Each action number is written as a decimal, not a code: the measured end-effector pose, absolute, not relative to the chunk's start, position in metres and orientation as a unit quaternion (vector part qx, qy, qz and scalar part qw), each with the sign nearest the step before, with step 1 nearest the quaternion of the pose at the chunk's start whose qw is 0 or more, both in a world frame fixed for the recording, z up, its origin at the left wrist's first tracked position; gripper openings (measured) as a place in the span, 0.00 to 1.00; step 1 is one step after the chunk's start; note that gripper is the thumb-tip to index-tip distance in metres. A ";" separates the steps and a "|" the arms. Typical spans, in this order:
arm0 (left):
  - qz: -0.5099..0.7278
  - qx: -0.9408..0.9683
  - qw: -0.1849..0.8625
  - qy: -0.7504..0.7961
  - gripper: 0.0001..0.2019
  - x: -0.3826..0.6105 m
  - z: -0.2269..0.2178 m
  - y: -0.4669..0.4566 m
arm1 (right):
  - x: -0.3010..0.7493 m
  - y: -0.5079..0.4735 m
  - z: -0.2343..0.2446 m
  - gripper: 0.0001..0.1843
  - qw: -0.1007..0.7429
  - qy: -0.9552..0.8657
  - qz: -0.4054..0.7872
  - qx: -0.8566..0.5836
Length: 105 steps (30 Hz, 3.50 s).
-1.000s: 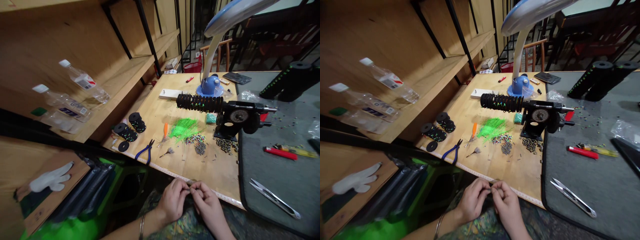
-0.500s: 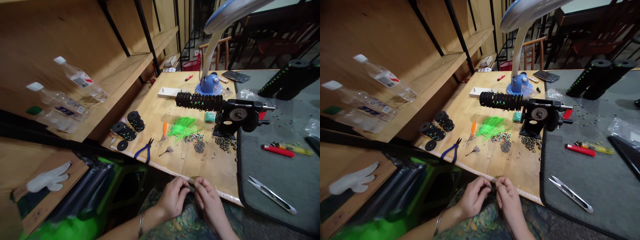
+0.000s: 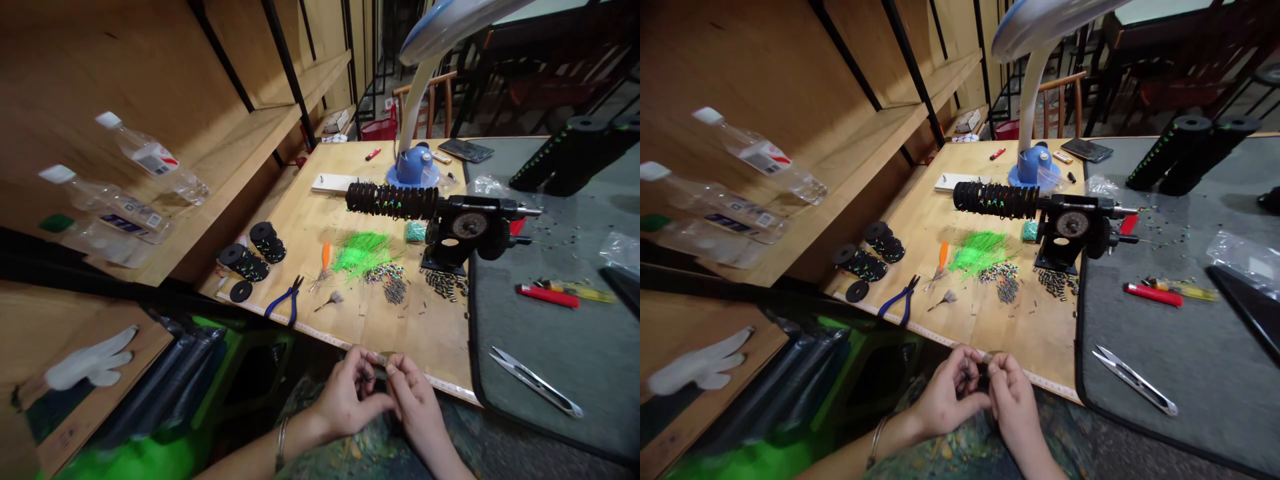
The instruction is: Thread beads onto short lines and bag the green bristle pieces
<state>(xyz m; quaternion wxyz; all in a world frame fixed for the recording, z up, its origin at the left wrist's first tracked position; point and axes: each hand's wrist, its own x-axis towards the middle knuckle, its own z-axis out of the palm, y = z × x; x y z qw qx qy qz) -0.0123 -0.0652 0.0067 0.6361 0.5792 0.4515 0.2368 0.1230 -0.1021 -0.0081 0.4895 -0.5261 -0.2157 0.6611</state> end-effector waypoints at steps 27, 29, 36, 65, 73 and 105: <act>0.237 0.611 0.552 0.516 0.05 -0.011 0.014 -0.055 | 0.129 -0.108 -0.014 0.30 0.461 -0.322 0.639 -0.525; 0.245 0.618 0.549 0.507 0.05 -0.016 0.019 -0.051 | 0.131 -0.109 -0.014 0.29 0.430 -0.357 0.642 -0.525; 0.262 0.640 0.523 0.498 0.07 -0.021 0.024 -0.043 | 0.128 -0.112 -0.016 0.20 0.421 -0.401 0.623 -0.523; 0.316 0.581 0.528 0.533 0.07 -0.037 0.029 -0.022 | 0.132 -0.108 -0.018 0.19 0.453 -0.360 0.559 -0.595; 0.274 0.545 0.620 0.493 0.10 -0.046 0.030 -0.024 | 0.133 -0.108 -0.015 0.30 0.470 -0.305 0.610 -0.560; 0.229 0.543 0.663 0.462 0.15 -0.025 0.037 -0.034 | 0.136 -0.091 -0.006 0.32 0.416 -0.370 0.628 -0.544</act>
